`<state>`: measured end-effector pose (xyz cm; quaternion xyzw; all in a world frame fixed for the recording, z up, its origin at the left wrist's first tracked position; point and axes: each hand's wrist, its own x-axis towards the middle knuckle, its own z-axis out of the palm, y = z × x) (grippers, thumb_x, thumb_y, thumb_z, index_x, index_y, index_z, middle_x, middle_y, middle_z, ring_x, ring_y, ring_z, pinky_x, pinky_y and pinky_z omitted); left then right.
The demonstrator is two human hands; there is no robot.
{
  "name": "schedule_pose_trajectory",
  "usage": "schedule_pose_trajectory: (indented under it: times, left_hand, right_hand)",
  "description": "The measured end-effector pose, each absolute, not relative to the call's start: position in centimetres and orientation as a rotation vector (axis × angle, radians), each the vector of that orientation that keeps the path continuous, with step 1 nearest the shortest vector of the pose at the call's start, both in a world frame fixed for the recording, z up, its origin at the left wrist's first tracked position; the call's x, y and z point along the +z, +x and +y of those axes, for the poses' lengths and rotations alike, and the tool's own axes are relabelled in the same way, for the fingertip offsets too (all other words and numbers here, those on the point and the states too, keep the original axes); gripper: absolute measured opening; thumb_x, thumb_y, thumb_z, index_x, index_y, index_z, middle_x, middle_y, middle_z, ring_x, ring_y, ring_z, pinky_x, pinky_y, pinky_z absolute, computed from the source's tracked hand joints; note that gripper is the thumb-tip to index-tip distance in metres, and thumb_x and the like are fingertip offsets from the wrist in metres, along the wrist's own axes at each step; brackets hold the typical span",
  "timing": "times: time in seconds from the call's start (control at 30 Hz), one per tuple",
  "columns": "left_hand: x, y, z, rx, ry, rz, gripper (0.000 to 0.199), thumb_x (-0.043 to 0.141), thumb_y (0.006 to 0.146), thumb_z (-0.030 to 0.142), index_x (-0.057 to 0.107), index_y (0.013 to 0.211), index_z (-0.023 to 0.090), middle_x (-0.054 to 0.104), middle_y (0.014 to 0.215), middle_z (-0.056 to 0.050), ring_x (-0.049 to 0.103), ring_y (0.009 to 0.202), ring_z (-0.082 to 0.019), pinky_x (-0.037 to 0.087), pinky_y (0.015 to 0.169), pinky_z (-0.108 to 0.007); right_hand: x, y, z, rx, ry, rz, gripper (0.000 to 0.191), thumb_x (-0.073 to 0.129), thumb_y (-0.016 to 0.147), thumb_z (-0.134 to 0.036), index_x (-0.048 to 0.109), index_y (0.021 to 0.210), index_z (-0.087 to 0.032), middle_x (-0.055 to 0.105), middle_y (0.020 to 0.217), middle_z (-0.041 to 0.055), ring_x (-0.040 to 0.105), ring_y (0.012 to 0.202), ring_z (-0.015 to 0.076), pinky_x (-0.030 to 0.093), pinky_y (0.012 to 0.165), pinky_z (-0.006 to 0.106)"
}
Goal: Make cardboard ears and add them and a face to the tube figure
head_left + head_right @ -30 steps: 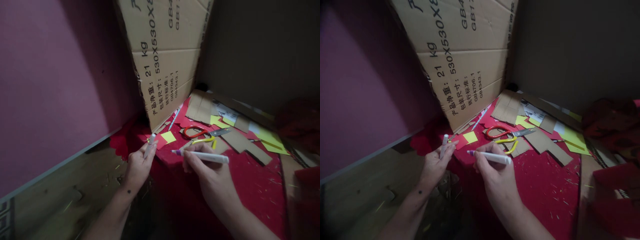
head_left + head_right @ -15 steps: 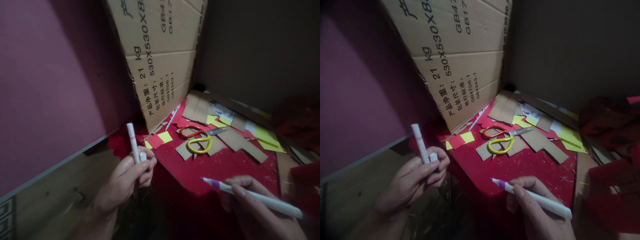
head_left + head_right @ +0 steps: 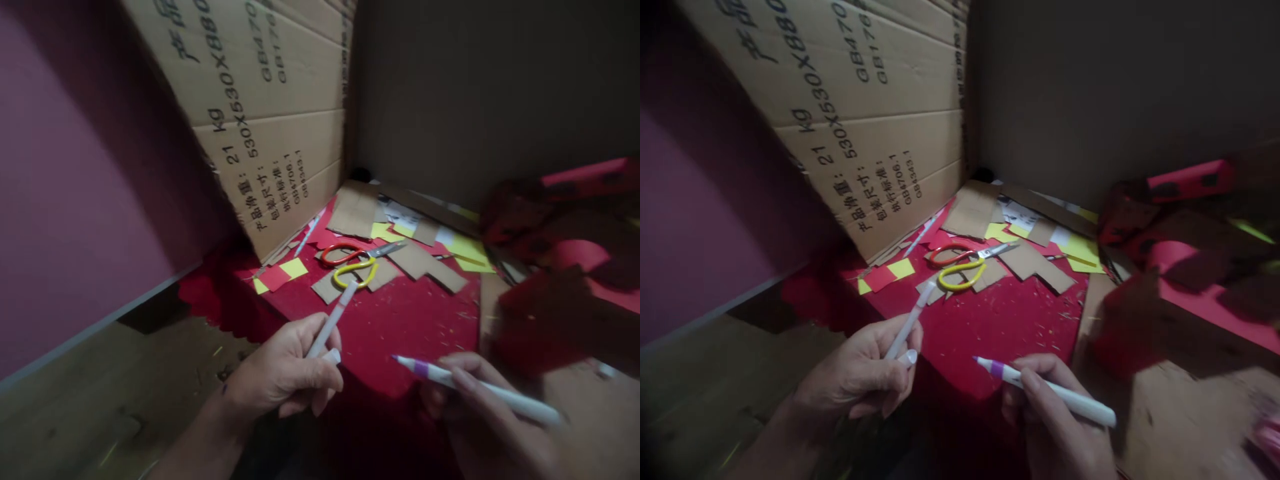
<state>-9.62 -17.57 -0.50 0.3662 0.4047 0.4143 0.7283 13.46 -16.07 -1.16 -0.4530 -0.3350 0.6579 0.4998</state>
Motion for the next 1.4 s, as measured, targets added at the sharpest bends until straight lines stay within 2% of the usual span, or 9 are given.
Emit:
schedule_pose_trajectory:
  times: [0.13, 0.33, 0.57, 1.0, 1.17, 1.3, 1.4]
  left_hand:
    - [-0.3, -7.4, -16.9, 0.88, 0.9, 0.905, 0.019, 0.068, 0.068, 0.017, 0.05, 0.074, 0.018, 0.06, 0.049, 0.002, 0.03, 0.03, -0.001, 0.018, 0.028, -0.009]
    - [-0.7, -5.2, -16.7, 0.837, 0.981, 0.856, 0.017, 0.067, 0.081, 0.024, 0.051, 0.081, 0.017, 0.062, 0.064, 0.003, 0.038, 0.039, -0.002, 0.031, 0.037, -0.013]
    - [-0.4, -3.6, -16.7, 0.754, 1.104, 0.923, 0.014, 0.059, 0.089, 0.029, 0.049, 0.086, 0.019, 0.046, 0.043, 0.01, 0.038, 0.036, -0.005, 0.028, 0.034, -0.012]
    - [-0.3, -1.9, -16.8, 0.618, 1.256, 0.882, 0.015, 0.051, 0.092, 0.032, 0.05, 0.088, 0.018, 0.05, 0.051, 0.008, 0.039, 0.038, -0.003, 0.031, 0.037, -0.011]
    - [-0.1, -1.3, -17.0, 0.657, 1.236, 0.872, 0.016, 0.051, 0.093, 0.033, 0.05, 0.087, 0.017, 0.059, 0.067, 0.003, 0.043, 0.039, -0.002, 0.028, 0.035, -0.011]
    - [-0.2, -0.7, -17.2, 0.684, 1.311, 0.888, 0.018, 0.051, 0.093, 0.033, 0.05, 0.085, 0.017, 0.056, 0.064, 0.004, 0.043, 0.039, -0.002, 0.029, 0.037, -0.011]
    - [-0.7, -0.3, -17.3, 0.715, 1.377, 0.896, 0.024, 0.05, 0.095, 0.039, 0.05, 0.085, 0.017, 0.056, 0.065, 0.003, 0.042, 0.039, -0.002, 0.03, 0.037, -0.012]
  right_hand:
    - [-0.2, 13.5, -16.9, 1.592, -1.022, -0.761, 0.017, 0.081, 0.069, -0.035, 0.071, 0.07, -0.021, 0.062, 0.054, 0.0019, 0.052, 0.052, 0.0131, 0.039, 0.051, 0.024]
    - [-0.9, 14.9, -17.8, 1.53, -0.934, -0.804, 0.017, 0.078, 0.073, -0.035, 0.071, 0.072, -0.021, 0.059, 0.055, -0.0005, 0.051, 0.052, 0.0107, 0.039, 0.051, 0.022]
    - [-1.9, 16.0, -18.2, 1.496, -0.865, -0.797, 0.014, 0.079, 0.074, -0.032, 0.071, 0.072, -0.02, 0.061, 0.055, -0.0008, 0.053, 0.05, 0.0091, 0.04, 0.05, 0.019]
    - [-2.6, 16.2, -18.5, 1.571, -0.836, -0.795, 0.014, 0.079, 0.076, -0.031, 0.072, 0.074, -0.019, 0.065, 0.057, -0.0009, 0.057, 0.055, 0.0086, 0.043, 0.056, 0.019]
    - [-3.4, 16.5, -18.5, 1.582, -0.765, -0.789, 0.013, 0.079, 0.076, -0.031, 0.072, 0.075, -0.019, 0.067, 0.06, 0.0001, 0.059, 0.055, 0.0097, 0.044, 0.056, 0.02]
    - [-3.9, 16.3, -18.5, 1.528, -0.757, -0.782, 0.014, 0.078, 0.076, -0.032, 0.07, 0.074, -0.02, 0.067, 0.061, 0.0004, 0.059, 0.057, 0.0114, 0.044, 0.058, 0.022]
    - [-3.9, 16.1, -18.5, 1.538, -0.744, -0.735, 0.015, 0.079, 0.073, -0.034, 0.069, 0.071, -0.022, 0.066, 0.061, -0.0013, 0.058, 0.055, 0.0111, 0.042, 0.056, 0.022]
